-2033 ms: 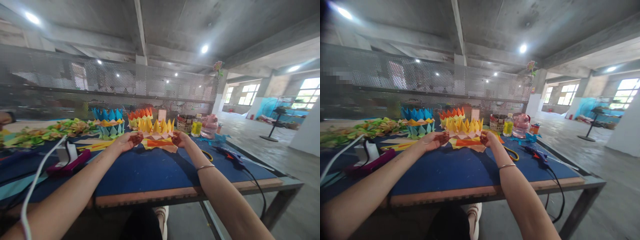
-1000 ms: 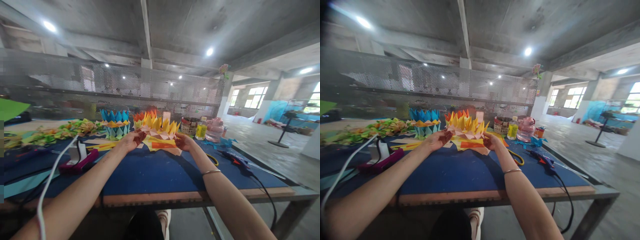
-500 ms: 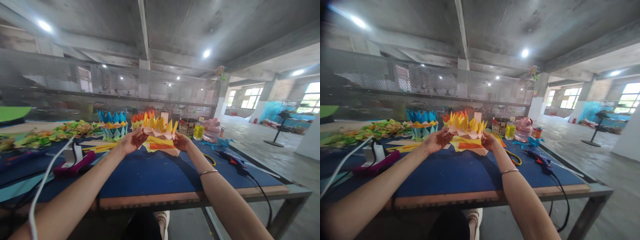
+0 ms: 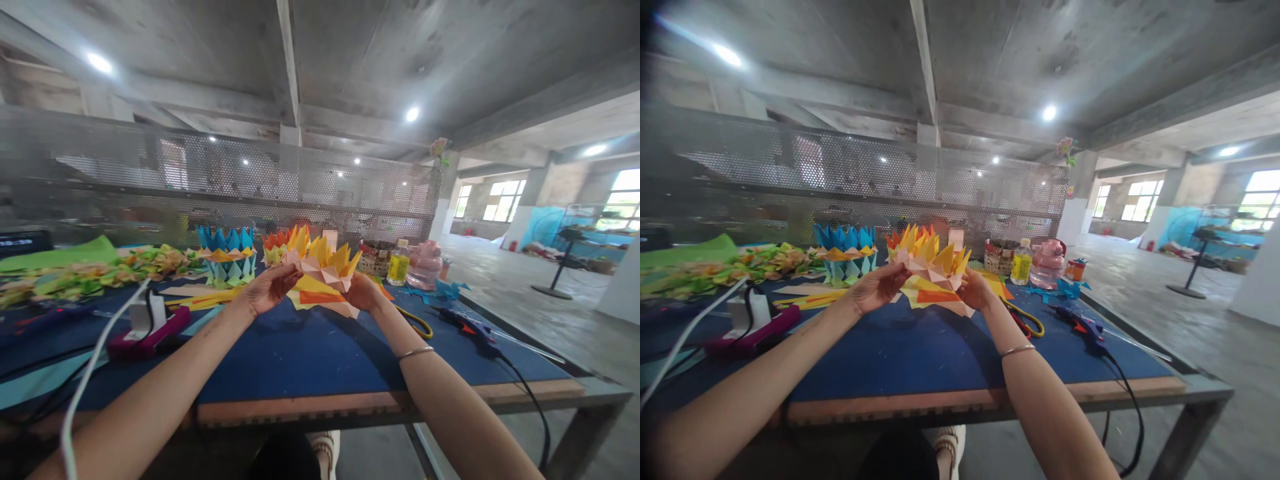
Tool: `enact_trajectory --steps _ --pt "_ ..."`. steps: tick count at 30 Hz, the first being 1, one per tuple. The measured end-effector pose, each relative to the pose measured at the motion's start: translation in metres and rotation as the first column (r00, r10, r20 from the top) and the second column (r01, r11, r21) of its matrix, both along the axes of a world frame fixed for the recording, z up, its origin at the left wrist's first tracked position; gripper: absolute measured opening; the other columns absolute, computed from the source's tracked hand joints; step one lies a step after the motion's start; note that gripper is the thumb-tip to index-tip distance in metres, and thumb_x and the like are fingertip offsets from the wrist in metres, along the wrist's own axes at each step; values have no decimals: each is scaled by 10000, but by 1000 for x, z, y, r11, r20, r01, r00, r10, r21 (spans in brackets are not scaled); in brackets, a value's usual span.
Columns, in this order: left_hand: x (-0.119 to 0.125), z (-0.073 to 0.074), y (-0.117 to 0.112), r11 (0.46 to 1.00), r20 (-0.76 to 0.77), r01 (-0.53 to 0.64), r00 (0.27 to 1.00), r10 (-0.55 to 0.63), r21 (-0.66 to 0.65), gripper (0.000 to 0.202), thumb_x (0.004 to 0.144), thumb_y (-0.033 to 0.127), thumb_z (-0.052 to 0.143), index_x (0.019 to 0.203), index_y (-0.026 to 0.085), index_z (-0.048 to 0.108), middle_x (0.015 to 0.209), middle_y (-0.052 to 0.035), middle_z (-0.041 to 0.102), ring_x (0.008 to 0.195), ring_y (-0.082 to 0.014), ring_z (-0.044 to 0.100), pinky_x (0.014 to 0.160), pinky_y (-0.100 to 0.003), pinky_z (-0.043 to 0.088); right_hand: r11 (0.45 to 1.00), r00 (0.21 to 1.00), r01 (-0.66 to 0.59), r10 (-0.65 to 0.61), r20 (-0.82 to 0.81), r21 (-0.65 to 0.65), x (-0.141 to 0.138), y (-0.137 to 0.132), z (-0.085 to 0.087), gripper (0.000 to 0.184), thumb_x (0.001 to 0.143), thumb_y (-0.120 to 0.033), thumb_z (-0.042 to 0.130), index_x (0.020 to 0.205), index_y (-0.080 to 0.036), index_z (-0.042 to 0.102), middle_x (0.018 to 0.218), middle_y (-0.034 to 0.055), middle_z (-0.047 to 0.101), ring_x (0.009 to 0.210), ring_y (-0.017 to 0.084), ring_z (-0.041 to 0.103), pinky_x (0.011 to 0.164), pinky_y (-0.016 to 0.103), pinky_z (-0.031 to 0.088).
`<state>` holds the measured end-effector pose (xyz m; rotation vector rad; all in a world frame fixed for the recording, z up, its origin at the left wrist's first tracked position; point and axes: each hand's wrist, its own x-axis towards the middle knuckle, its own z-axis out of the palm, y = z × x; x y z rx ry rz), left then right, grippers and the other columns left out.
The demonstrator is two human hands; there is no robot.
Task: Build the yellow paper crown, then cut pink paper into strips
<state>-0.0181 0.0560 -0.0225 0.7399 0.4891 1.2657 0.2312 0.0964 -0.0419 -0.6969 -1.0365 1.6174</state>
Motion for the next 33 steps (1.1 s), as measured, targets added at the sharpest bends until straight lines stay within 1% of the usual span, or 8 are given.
enact_trajectory --steps 4,12,19,21,24,27,30,33 --pt "2 3 3 997 68 -55 996 52 51 282 927 295 598 1169 150 581 1129 -76 621 911 -185 641 758 -365 560 989 999 -35 32 -22 -145 -11 -5 3 271 946 -350 564 1115 -141 596 1047 60 642 825 152 643 698 318 559" --pt "1 6 7 985 125 -138 984 125 102 295 929 309 595 1182 157 577 1152 -80 615 935 -193 638 778 -381 556 947 995 -97 88 -42 -306 -33 -21 1 326 958 -391 533 1165 -142 576 1074 75 643 843 162 654 698 323 566" --pt "-5 9 8 971 124 -195 976 178 140 277 927 290 599 1167 153 581 1128 -73 620 909 -184 640 756 -364 560 907 990 -106 136 44 -406 -36 -29 7 498 998 -520 348 1238 -118 516 1023 102 658 728 142 661 565 259 548" --pt "-5 9 8 969 108 -196 978 180 153 274 927 288 598 1165 154 582 1129 -73 620 910 -183 640 755 -363 560 908 983 -129 171 70 -399 -39 -34 11 547 995 -533 320 1186 -73 545 922 121 673 648 143 651 472 225 503" --pt "-1 5 7 970 68 -169 985 159 173 262 929 289 595 1154 155 588 1121 -71 624 900 -178 641 751 -356 561 929 974 -185 216 62 -322 -48 -47 18 540 964 -549 396 1060 -67 620 818 114 685 562 133 617 391 194 429" --pt "6 -1 6 976 13 -125 992 124 181 267 930 300 595 1152 153 589 1110 -71 628 890 -177 643 746 -356 561 959 979 -199 204 4 -202 -60 -57 21 521 940 -591 423 961 -126 657 823 67 686 596 116 613 471 200 469" --pt "14 -8 3 978 -42 -86 995 96 189 258 928 294 598 1141 149 592 1093 -67 631 878 -173 644 738 -351 561 979 987 -159 157 -28 -131 -68 -60 17 473 914 -597 482 894 -157 656 819 39 662 625 113 603 543 225 490" --pt "19 -11 1 978 -88 -49 994 67 202 250 925 283 603 1134 147 596 1097 -67 632 889 -176 645 747 -356 562 996 998 -59 57 -42 -63 -70 -56 12 305 893 -475 604 910 -172 638 847 7 641 630 90 580 561 209 475"
